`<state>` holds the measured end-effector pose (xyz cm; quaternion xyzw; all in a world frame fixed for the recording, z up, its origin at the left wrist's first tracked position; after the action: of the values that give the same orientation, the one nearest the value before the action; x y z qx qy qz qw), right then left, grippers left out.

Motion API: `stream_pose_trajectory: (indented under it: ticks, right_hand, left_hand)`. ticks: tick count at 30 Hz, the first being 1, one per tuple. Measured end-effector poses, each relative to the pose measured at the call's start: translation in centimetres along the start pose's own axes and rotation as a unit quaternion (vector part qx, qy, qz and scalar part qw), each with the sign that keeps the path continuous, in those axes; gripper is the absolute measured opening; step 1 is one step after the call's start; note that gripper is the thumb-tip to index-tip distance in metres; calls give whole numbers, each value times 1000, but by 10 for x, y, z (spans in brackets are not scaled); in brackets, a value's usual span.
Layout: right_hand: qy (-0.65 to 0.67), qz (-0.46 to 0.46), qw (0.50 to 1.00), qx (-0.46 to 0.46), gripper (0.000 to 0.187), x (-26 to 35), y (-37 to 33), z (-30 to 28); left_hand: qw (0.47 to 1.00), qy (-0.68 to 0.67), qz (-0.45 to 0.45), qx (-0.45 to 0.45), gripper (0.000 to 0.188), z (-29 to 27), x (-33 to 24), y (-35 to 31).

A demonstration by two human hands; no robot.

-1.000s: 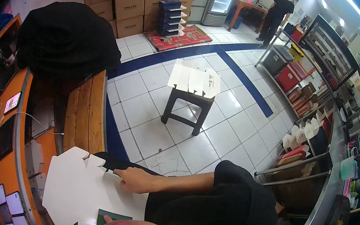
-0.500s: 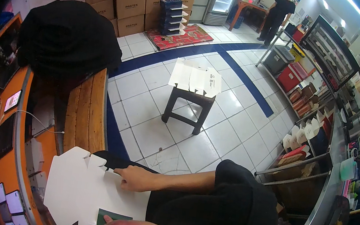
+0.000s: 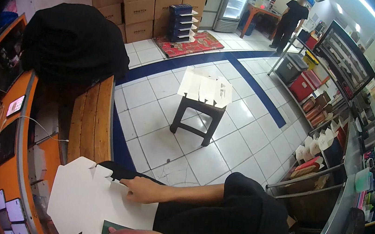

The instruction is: The person folds several white cardboard food boxes by hand, tucking the tabs into the pre-cut slots and stacking the completed boxes on the counter.

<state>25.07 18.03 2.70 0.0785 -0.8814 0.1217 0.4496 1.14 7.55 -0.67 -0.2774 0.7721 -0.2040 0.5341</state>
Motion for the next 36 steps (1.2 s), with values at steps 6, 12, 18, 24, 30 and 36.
stream_pose_trajectory:
  ticks: [6, 12, 18, 24, 30, 36]
  right_hand:
    - [18, 37, 999, 23, 57, 1, 2, 2]
    - [15, 48, 998, 25, 61, -4, 1, 5]
    - [21, 37, 999, 20, 61, -3, 3, 5]
    - [28, 33, 999, 15, 59, -4, 2, 4]
    - [30, 36, 999, 21, 58, -4, 2, 3]
    - [31, 15, 999, -2, 54, 3, 1, 2]
  left_hand:
    - [994, -13, -42, -100, 67, -6, 19, 4]
    - [998, 36, 54, -27, 70, -7, -28, -11]
    - [997, 21, 22, -64, 71, -7, -10, -3]
    - [996, 24, 4, -84, 73, -8, -4, -2]
    - [992, 35, -25, -115, 75, -8, -2, -2]
    - [994, -36, -30, -98, 77, -7, 26, 9]
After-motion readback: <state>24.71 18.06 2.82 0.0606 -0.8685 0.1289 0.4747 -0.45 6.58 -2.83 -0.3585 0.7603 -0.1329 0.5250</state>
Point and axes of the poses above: each hand's wrist, its own y-axis towards the middle knuckle, its own z-axis out of the palm, x = y × z, the point moved 9 cm from there along y, towards the middle knuckle, and after that the axes turned 3 degrees about -z, right-handed, at the moved point
